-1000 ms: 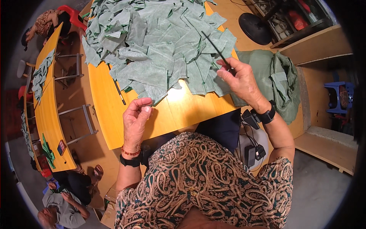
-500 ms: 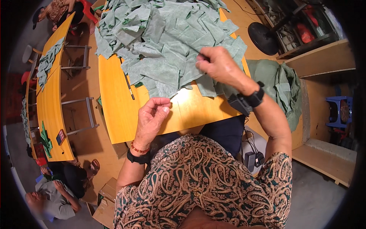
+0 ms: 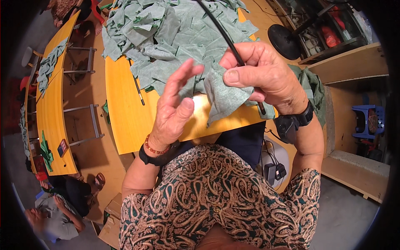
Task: The person sits at a table and uses scissors to cut small pieces of green fabric. They repeatedly pick up fabric pieces, fold them, and trim the edges, placing the cut pieces into a pile on the table.
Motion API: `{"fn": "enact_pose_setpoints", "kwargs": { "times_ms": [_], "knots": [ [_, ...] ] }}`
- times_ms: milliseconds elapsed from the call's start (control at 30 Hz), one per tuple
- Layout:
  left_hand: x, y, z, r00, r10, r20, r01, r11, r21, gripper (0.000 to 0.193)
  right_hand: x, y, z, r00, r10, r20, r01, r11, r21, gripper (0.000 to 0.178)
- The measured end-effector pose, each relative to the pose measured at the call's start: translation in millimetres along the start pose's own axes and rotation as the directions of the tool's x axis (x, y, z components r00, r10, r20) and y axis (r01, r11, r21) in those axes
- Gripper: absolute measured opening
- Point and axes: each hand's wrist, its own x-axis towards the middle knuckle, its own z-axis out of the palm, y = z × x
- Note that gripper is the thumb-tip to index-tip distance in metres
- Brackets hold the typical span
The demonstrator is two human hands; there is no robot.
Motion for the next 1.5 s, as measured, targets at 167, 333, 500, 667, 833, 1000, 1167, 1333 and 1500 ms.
{"fn": "enact_pose_setpoints", "kwargs": {
  "times_ms": [167,333,500,667,833,1000,1167,1333,1500],
  "knots": [
    [-9.8,-11.7,9.6,0.965,-0.253,0.068,0.258,0.872,-0.417,0.03,12.1,10.0,-3.6,0.995,-0.068,-0.077,0.071,0.997,0.039,0.022],
    [-22.8,-14.8,-0.7,0.856,-0.502,-0.12,0.338,0.72,-0.606,0.016,22.6,64.5,-6.7,0.95,-0.107,-0.295,0.186,0.949,0.254,0.03],
    [-37.0,-38.7,-8.4,0.816,-0.507,-0.279,0.268,0.758,-0.594,0.015,20.3,120.4,19.8,0.98,0.013,-0.2,0.056,0.939,0.338,0.019],
    [-36.0,-38.6,-3.0,0.803,-0.391,-0.449,0.213,0.893,-0.396,0.014,35.6,141.7,47.0,0.99,0.044,-0.131,-0.014,0.975,0.222,0.016],
    [-38.7,-47.8,-3.8,0.764,-0.357,-0.538,0.21,0.926,-0.315,0.011,44.0,149.0,50.1,0.983,0.087,-0.164,-0.037,0.958,0.284,0.013],
    [-41.4,-51.6,-6.3,0.769,-0.336,-0.544,0.211,0.936,-0.281,0.014,48.2,150.5,46.2,0.983,0.135,-0.122,-0.083,0.928,0.363,0.008],
    [-34.7,-37.2,-12.0,0.785,-0.416,-0.458,0.152,0.847,-0.51,0.016,54.3,155.4,32.1,0.989,0.138,-0.053,-0.103,0.901,0.422,0.007],
    [-38.8,-41.9,-17.2,0.811,-0.391,-0.434,0.136,0.849,-0.51,0.025,55.3,155.3,33.7,0.991,0.13,-0.042,-0.102,0.904,0.415,0.008],
    [-41.6,-47.7,-17.0,0.798,-0.351,-0.49,0.127,0.893,-0.433,0.024,47.3,167.5,36.9,0.993,0.114,-0.034,-0.088,0.9,0.427,0.014]
  ]
}}
